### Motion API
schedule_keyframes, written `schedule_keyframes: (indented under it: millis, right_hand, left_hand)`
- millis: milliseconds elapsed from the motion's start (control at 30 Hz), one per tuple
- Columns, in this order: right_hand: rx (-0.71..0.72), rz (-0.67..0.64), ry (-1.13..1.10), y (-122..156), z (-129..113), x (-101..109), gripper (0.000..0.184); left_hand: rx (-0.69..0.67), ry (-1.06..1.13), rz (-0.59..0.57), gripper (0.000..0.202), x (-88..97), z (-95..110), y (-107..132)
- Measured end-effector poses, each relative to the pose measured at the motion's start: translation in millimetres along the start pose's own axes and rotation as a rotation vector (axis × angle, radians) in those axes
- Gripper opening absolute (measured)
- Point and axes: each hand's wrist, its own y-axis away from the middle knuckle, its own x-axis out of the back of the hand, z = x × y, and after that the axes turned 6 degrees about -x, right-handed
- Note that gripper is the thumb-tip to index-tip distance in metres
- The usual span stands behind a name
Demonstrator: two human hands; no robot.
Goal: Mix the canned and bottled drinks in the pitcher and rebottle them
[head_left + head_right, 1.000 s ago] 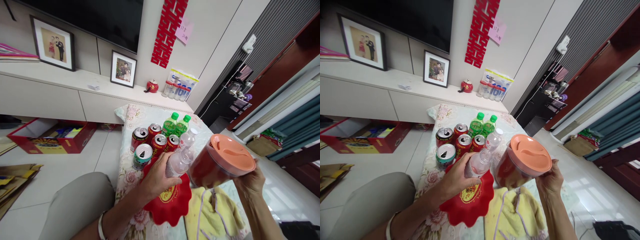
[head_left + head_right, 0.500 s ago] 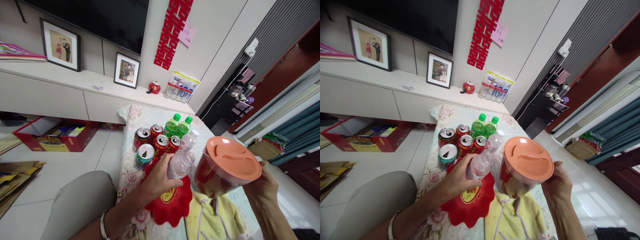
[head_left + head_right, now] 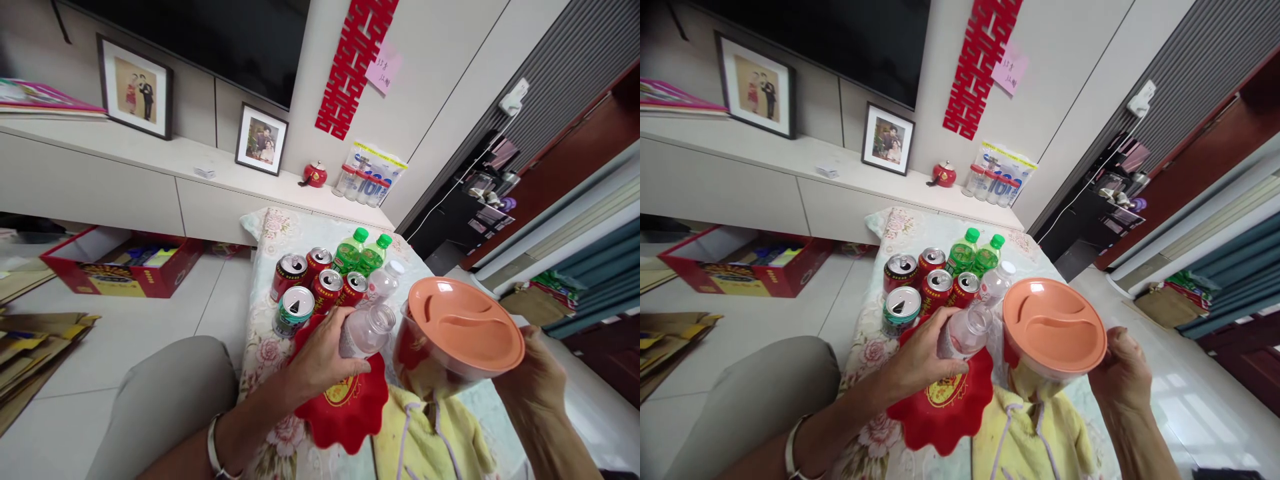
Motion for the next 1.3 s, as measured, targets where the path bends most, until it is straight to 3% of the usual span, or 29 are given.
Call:
schedule_keyframes:
  millis: [333,1300]
  right_hand:
    - [-0.057,0.113,0.022,6.6,-7.6,-8.9,0.031]
    - [-0.017,0.030,0.124,5.3,-13.9,-11.6,0.026]
  left_hand:
    - [-0.019,-0.002,-0.002,0.072,-0.8,-3.7,-1.0]
    - [-0.030,0.002,0.005,0.071,-1.1,-6.3,-1.7]
